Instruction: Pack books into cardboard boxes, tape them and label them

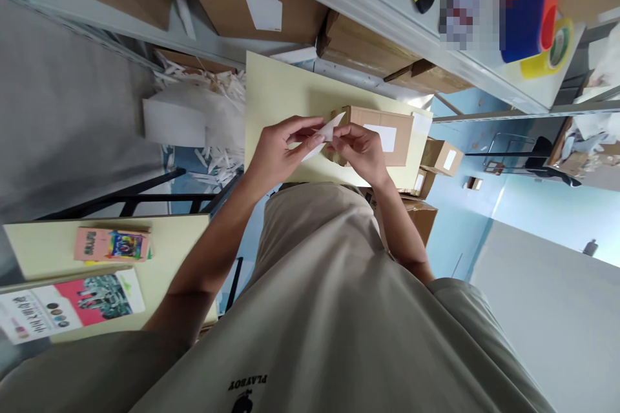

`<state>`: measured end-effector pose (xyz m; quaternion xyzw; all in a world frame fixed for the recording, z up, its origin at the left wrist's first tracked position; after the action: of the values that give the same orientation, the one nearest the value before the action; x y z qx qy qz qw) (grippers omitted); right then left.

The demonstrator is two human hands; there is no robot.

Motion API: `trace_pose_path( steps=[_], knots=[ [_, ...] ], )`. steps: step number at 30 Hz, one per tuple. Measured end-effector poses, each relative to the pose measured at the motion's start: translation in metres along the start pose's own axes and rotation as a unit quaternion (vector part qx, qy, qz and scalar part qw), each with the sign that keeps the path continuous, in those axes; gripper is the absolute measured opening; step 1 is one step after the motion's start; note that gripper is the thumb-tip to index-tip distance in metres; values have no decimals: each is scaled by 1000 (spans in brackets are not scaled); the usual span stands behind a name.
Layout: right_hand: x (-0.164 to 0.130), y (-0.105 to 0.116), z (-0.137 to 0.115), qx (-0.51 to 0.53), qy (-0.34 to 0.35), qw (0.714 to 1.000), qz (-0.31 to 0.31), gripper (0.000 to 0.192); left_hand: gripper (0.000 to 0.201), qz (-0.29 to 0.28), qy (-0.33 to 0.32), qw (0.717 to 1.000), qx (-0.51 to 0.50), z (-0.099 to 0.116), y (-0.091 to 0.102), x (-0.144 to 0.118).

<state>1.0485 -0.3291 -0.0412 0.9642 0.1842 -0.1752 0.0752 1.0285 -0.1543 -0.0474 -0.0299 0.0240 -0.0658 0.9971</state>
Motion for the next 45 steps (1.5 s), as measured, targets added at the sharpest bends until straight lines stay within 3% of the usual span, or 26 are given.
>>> trace_pose_path(
  steps=[5, 14, 20, 26, 31, 36, 45],
  knots=[
    [3, -5, -1, -10, 14, 1000, -4, 57, 62, -37, 13, 999, -5, 1, -6, 1],
    [2, -2, -6, -29, -6, 1000, 11, 57, 65, -27, 23, 999, -34, -3, -4, 4],
    [3, -3, -6, -24, 18, 1000, 5, 49, 67, -35, 24, 999, -32, -2, -5, 8],
    [2, -5, -7, -42, 23, 999, -5, 54, 65, -49, 20, 998, -36, 2, -5, 8],
    [-1, -10, -6, -52, 11, 999, -1, 57, 58, -31, 3, 999, -41, 7, 1, 8],
    [-1, -18, -3, -50, -1, 999, -9, 58, 58, -1, 8, 1000, -23, -2, 8, 9],
    [1, -24, 0, -46, -6, 999, 3, 60, 62, -12, 32, 998, -60, -12, 7, 2]
  ],
)
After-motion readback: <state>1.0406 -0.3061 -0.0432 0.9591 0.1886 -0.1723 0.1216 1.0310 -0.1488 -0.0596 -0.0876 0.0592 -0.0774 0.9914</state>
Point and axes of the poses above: each hand's wrist, its own x-axis towards the middle knuckle, its own y-axis out of the back of the hand, z = x × y, the point moved 10 cm from there along x, towards the middle knuckle, and after that the axes turned 3 degrees about -y, right-handed, at the moved point
